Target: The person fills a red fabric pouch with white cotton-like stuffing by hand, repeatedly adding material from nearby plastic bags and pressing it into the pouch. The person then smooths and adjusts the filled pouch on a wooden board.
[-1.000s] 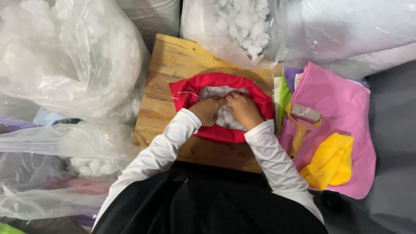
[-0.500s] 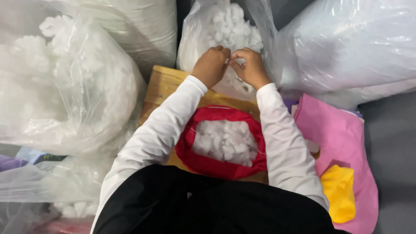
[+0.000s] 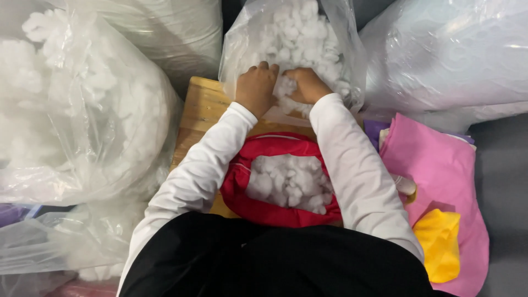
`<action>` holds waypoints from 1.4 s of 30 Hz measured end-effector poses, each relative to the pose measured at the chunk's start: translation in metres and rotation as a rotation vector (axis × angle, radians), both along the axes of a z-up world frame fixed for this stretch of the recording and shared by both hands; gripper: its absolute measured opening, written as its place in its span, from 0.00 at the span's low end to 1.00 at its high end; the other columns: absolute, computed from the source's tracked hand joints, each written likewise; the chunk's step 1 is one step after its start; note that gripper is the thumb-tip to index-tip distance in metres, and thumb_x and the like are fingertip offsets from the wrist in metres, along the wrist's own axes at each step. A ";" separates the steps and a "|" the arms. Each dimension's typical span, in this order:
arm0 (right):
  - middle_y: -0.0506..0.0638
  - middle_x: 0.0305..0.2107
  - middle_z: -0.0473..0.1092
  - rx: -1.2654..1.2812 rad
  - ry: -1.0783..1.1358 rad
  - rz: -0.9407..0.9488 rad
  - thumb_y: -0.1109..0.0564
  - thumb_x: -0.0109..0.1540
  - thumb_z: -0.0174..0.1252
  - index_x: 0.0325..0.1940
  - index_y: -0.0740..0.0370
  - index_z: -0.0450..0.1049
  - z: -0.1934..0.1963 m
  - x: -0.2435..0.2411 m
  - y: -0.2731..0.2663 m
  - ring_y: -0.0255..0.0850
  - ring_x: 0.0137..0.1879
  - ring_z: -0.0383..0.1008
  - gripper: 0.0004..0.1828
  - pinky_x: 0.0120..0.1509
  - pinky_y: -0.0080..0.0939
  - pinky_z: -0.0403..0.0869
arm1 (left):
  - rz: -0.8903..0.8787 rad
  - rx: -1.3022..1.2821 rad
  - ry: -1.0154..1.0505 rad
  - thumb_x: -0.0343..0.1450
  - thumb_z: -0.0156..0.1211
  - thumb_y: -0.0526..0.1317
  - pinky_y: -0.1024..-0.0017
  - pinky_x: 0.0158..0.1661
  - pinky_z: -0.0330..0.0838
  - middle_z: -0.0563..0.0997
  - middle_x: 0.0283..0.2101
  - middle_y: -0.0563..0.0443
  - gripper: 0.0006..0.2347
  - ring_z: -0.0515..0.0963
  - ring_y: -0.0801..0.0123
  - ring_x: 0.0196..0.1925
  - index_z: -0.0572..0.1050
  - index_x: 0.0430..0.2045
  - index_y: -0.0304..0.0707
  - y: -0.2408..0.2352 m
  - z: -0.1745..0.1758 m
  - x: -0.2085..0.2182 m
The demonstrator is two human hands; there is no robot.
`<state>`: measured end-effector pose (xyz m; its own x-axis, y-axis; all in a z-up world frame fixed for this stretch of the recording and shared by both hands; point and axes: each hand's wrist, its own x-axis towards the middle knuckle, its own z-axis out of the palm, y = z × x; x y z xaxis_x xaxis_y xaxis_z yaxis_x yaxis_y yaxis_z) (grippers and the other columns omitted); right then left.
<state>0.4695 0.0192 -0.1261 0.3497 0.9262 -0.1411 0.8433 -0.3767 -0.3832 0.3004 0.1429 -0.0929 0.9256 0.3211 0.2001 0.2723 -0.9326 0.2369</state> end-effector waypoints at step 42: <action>0.75 0.59 0.66 0.498 0.282 -0.170 0.59 0.45 0.68 0.68 0.69 0.61 0.119 -0.354 -0.207 0.73 0.66 0.66 0.48 0.71 0.68 0.64 | -0.320 -0.429 -0.465 0.59 0.82 0.48 0.46 0.73 0.54 0.45 0.76 0.23 0.48 0.55 0.26 0.76 0.57 0.74 0.45 -0.188 0.065 -0.290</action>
